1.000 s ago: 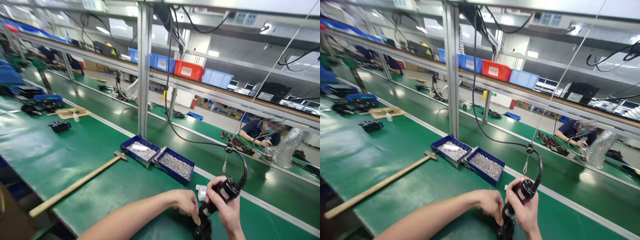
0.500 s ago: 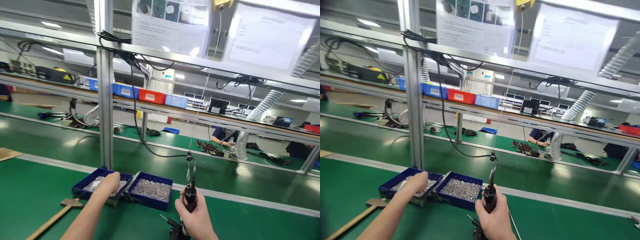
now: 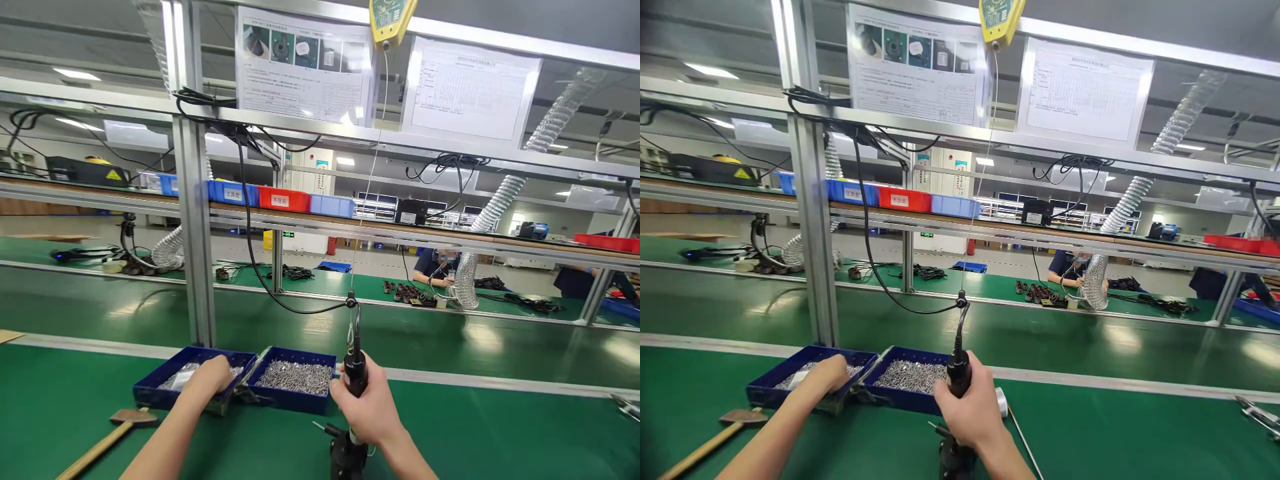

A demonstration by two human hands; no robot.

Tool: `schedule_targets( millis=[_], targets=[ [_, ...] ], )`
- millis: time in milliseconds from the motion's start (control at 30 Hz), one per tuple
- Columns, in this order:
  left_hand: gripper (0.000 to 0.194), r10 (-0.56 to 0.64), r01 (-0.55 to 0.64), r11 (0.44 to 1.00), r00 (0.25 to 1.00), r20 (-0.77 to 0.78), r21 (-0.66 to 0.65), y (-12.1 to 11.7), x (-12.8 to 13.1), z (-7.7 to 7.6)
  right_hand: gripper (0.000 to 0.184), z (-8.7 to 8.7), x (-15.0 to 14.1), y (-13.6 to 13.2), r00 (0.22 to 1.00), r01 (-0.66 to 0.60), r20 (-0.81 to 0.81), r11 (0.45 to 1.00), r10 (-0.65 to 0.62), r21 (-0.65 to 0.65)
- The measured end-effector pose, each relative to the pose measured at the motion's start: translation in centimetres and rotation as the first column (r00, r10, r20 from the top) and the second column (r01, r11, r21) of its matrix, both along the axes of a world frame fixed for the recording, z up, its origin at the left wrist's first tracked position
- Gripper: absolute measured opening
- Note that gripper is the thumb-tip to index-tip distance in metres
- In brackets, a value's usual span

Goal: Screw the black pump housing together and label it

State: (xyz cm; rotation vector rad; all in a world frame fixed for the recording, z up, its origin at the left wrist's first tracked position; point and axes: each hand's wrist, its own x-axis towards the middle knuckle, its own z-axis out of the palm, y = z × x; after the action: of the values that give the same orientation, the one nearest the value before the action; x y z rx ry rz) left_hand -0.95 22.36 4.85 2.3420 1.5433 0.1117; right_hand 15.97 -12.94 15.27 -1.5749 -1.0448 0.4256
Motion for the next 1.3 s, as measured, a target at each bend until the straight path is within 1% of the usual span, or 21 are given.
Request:
schedule_targets(
  millis=[67,133,200,267,333,400,433,500,533,567,667,700,800,833,900,1067,1200,1300],
  targets=[
    [0.014,-0.006,0.005,1.0,0.996,0.087,0.009,-1.1,-0.1,0.9,0.022,-0.2,0.2,0.0,1.0,0.005,-0.005,1.0,-0.005,0.017],
    [0.021,-0.053,0.048,0.998,0.973,0.226,0.026,-3.5,0.3,1.8,0.021,-0.3,0.3,0.1,1.0,0.002,0.004,1.0,-0.002,0.027],
    [0.028,-0.144,0.158,0.987,0.915,0.377,-0.008,-7.1,1.0,2.5,0.023,-0.5,0.4,0.1,1.0,0.001,0.014,1.0,-0.001,0.03],
    [0.034,-0.224,0.321,0.94,0.838,0.497,-0.117,-11.5,2.1,2.8,0.026,-0.6,0.5,0.1,1.0,0.008,0.021,0.999,-0.009,0.035],
    [0.032,-0.262,0.468,0.85,0.775,0.575,-0.243,-15.7,3.3,2.6,0.03,-0.6,0.5,0.0,1.0,0.02,0.012,0.999,-0.021,0.043],
    [0.024,-0.263,0.561,0.733,0.754,0.602,-0.383,-18.8,4.3,2.2,0.034,-0.6,0.6,0.0,1.0,0.026,-0.011,0.998,-0.025,0.049],
    [0.021,-0.255,0.586,0.672,0.758,0.6,-0.454,-19.9,4.7,1.8,0.036,-0.6,0.6,0.0,0.999,0.031,-0.026,0.998,-0.029,0.051],
    [0.02,-0.225,0.6,0.555,0.774,0.591,-0.575,-21.3,5.1,0.9,0.039,-0.4,0.6,-0.2,0.998,0.039,-0.055,0.998,-0.036,0.045],
    [0.021,-0.202,0.597,0.513,0.782,0.589,-0.616,-21.7,5.2,0.2,0.04,-0.3,0.5,-0.2,0.997,0.043,-0.063,0.998,-0.04,0.035],
    [0.02,-0.175,0.592,0.487,0.786,0.593,-0.642,-21.9,5.3,-0.5,0.041,-0.3,0.5,-0.3,0.997,0.048,-0.067,0.999,-0.047,0.024],
    [0.019,-0.087,0.588,0.439,0.78,0.619,-0.679,-22.2,5.4,-2.7,0.043,0.0,0.3,-0.5,0.996,0.065,-0.061,0.998,-0.065,0.006],
    [0.02,-0.063,0.591,0.412,0.778,0.625,-0.694,-22.2,5.5,-3.2,0.044,0.0,0.3,-0.5,0.996,0.066,-0.058,0.998,-0.066,0.007],
    [0.022,-0.01,0.602,0.299,0.778,0.629,-0.74,-22.3,5.8,-4.0,0.044,0.2,0.4,-0.2,0.997,0.042,-0.058,0.999,-0.041,0.019],
    [0.022,0.001,0.603,0.27,0.779,0.627,-0.75,-22.3,5.9,-4.0,0.044,0.3,0.4,-0.1,0.998,0.026,-0.058,0.999,-0.025,0.025],
    [0.021,0.016,0.6,0.235,0.784,0.62,-0.765,-22.4,6.0,-3.8,0.043,0.4,0.5,0.0,0.998,-0.009,-0.055,0.999,0.011,0.032],
    [0.022,0.069,0.595,0.183,0.786,0.614,-0.783,-22.4,6.0,-3.2,0.04,0.4,0.5,0.1,0.994,-0.073,-0.084,0.996,0.077,0.044],
    [0.024,0.144,0.579,0.141,0.791,0.595,-0.803,-21.9,5.7,-2.5,0.039,0.2,0.6,0.1,0.994,-0.077,-0.073,0.997,0.079,0.033],
    [0.033,0.157,0.548,0.12,0.813,0.561,-0.828,-21.3,5.2,-1.5,0.038,0.2,0.7,0.1,0.994,-0.089,-0.068,0.995,0.091,0.04]
  ],
)
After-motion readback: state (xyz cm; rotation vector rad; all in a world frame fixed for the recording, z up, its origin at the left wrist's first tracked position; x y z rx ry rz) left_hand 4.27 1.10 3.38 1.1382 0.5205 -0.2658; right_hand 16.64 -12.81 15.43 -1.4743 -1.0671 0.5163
